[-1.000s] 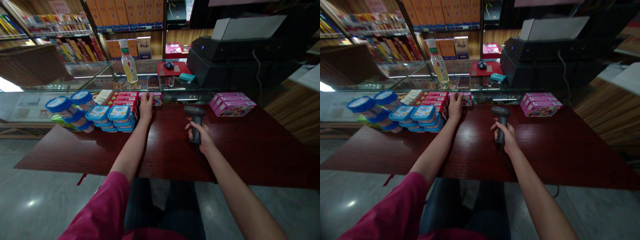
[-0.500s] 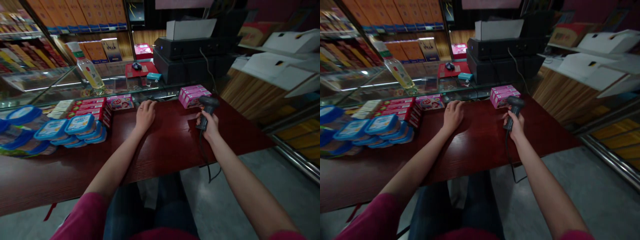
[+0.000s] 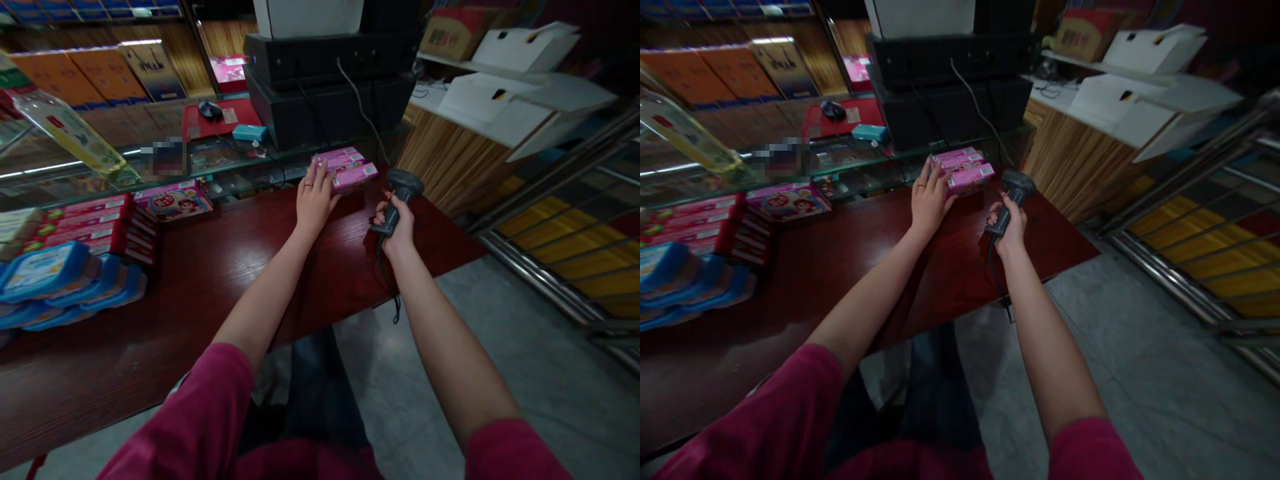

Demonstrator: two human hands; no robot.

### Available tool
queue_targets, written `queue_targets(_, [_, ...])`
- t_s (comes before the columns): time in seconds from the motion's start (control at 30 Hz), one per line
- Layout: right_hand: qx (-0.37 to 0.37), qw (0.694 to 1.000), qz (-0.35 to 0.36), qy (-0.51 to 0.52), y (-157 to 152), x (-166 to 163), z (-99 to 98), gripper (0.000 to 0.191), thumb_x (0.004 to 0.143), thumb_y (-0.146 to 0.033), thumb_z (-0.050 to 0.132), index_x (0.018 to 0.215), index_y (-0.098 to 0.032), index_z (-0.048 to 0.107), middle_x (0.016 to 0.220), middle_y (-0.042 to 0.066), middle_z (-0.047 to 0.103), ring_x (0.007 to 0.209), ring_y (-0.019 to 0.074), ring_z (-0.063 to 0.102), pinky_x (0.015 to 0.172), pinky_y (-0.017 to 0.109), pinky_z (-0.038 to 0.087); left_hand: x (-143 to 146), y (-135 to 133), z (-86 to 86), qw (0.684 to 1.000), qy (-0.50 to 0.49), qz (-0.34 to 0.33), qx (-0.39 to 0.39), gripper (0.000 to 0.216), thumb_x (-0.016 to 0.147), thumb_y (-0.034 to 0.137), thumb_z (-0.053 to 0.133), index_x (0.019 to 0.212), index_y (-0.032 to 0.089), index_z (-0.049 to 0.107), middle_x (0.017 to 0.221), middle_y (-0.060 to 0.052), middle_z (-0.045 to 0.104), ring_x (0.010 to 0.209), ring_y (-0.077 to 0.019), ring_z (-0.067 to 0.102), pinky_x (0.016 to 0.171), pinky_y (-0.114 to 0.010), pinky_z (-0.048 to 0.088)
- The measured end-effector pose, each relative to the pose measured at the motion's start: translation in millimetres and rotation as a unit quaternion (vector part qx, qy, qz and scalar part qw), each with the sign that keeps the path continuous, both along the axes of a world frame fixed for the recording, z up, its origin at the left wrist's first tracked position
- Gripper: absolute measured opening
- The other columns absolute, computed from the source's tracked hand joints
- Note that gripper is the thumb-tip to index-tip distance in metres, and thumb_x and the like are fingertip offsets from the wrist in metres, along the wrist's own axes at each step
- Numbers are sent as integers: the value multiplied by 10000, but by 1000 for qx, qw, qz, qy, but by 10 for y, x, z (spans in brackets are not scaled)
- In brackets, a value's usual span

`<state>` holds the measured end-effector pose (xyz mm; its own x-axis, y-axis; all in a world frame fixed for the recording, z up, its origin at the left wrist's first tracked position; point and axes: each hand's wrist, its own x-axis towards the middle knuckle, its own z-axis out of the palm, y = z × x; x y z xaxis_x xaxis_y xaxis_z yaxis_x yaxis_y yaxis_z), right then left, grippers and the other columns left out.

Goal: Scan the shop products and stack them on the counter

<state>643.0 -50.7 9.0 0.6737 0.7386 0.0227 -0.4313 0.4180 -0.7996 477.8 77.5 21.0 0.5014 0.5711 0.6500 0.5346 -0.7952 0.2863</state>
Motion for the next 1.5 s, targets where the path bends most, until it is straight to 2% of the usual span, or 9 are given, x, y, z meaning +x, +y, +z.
queue_targets(0.1, [-9, 1000, 16, 9, -9, 58, 24, 345, 796, -452, 824, 1019, -233, 678, 666, -57, 644, 443, 63, 475, 422, 179, 387, -71, -75, 21, 998, 24, -42, -27, 439, 1037, 195, 690, 1473, 183, 649, 1532, -182, 684, 1484, -333, 620, 1263, -504, 491])
queue_targets(0.2, [-14, 1000, 22, 17, -42, 43, 80, 347, 768, -436, 828, 1004, -226, 683, 654, -54, 647, 446, 60, 457, 414, 169, 374, -309, -143, 17, 997, 13, -44, -57, 502, 1033, 151, 685, 1528, 180, 605, 1512, -171, 697, 1395, -295, 684, 1176, -426, 566])
queue_targets(0.27, [-23, 999, 31, -4, -76, -13, 118, 359, 743, -430, 839, 1000, -224, 695, 650, -50, 658, 448, 68, 463, 415, 177, 384, -628, -175, 2, 997, -5, -47, -59, 499, 1038, 146, 677, 1528, 204, 603, 1526, -153, 687, 1414, -272, 669, 1177, -402, 565])
queue_targets(0.4, [-52, 990, 82, -99, -145, -209, 178, 414, 700, -440, 875, 1022, -219, 735, 686, -20, 716, 457, 92, 491, 415, 207, 403, -1526, -214, -22, 997, -43, -37, -55, 435, 1049, 134, 629, 1471, 236, 631, 1504, -122, 700, 1421, -238, 657, 1223, -405, 533])
queue_targets(0.53, [-59, 969, 191, -142, -116, -631, 243, 461, 708, -479, 889, 1063, -214, 765, 757, 1, 757, 466, 95, 511, 416, 226, 407, -2314, -217, -28, 994, -95, 12, -46, 478, 995, 27, 555, 1413, 238, 651, 1478, -106, 705, 1419, -219, 646, 1249, -398, 507])
queue_targets(0.7, [-43, 934, 318, -158, 8, -1549, 292, 484, 772, -540, 864, 1110, -214, 746, 761, -1, 740, 464, 117, 574, 421, 255, 449, -2865, -132, -82, 984, -154, 91, -22, 560, 895, -32, 540, 1369, 235, 673, 1417, -101, 724, 1376, -229, 663, 1244, -401, 512])
queue_targets(0.8, [-32, 919, 364, -146, 58, -2017, 258, 527, 783, -576, 860, 1140, -216, 716, 746, -20, 720, 434, 107, 555, 386, 247, 420, -3043, -88, -111, 980, -170, 103, -14, 534, 885, -12, 565, 1350, 223, 681, 1396, -108, 727, 1358, -242, 670, 1226, -408, 530])
queue_targets(0.9, [-29, 917, 370, -145, 65, -2243, 216, 527, 770, -577, 879, 1117, -223, 700, 759, -25, 747, 406, 87, 513, 347, 224, 369, -3131, -64, -122, 981, -163, 101, -28, 476, 905, 28, 602, 1331, 224, 684, 1375, -109, 735, 1338, -249, 680, 1199, -418, 549])
queue_targets(1.5, [-38, 923, 333, -186, 5, -2311, 250, 485, 754, -540, 915, 1072, -227, 723, 803, 1, 794, 387, 79, 508, 320, 213, 369, -3137, -7, -154, 976, -177, 107, -74, 435, 863, 35, 628, 1248, 228, 682, 1298, -82, 750, 1289, -252, 695, 1150, -402, 582])
